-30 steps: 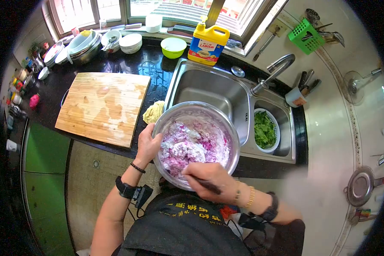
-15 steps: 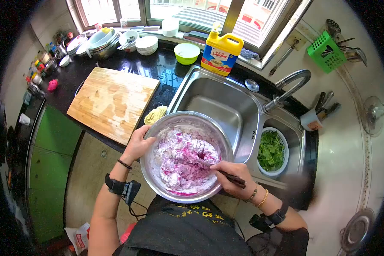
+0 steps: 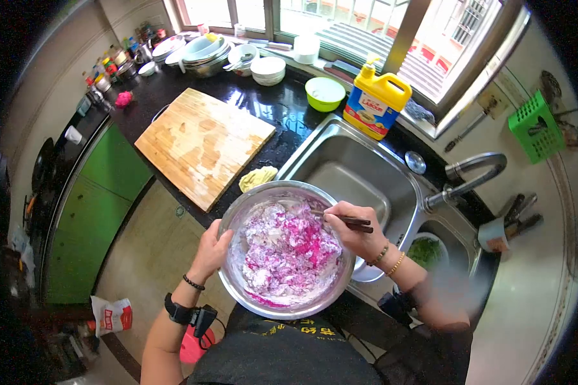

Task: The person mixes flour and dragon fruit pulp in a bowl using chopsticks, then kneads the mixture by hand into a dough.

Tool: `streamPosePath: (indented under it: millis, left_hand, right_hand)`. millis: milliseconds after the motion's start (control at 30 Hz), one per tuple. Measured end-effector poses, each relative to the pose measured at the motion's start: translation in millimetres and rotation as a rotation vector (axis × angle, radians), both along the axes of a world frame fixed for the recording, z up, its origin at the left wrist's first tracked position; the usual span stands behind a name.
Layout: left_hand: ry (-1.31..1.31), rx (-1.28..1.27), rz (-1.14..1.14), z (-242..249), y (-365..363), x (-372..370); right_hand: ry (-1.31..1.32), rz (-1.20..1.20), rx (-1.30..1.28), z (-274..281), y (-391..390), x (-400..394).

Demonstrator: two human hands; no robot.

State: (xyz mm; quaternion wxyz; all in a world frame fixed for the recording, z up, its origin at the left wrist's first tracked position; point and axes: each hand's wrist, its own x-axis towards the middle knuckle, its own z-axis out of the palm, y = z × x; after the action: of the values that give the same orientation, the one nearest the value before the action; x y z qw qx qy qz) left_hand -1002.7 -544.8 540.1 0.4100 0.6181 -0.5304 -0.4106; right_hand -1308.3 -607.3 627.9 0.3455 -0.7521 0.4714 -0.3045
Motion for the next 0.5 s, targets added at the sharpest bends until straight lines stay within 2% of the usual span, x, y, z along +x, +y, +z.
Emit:
streamPosePath:
  millis: [67,133,167,233,367,467,500]
  left_hand:
    - [-0.037,-0.008,0.02,1,0,-1]
    - [-0.061,-0.04,0.001,-1,-1,0]
    - [-0.061,-0.042,0.012,-1,-2,-1]
    - [-0.155,-0.032,0.041,0,-2,-3]
    - [-0.173,0.047,0.075,7,-1,-8]
    - [-0.167,-0.042,0.13,2,0,-11]
    - [-0.159,-0.057,0.142,-1,-1,-11]
  right_hand:
    - [0.012,0.048,0.045,-19,-20,3]
    - [-0.329,-0.038,0.433,-33,-39,4]
    - [-0.352,-0.017,0.475,-33,-45,5]
    - [-0.292,0.072,0.439,-40,-49,11]
    - [-0.171,0.346,0.367,-43,-43,32]
    - [-0.027,0.554,0.181,-28,-25,32]
    - [0.023,0.597,0.224,-17,-18,27]
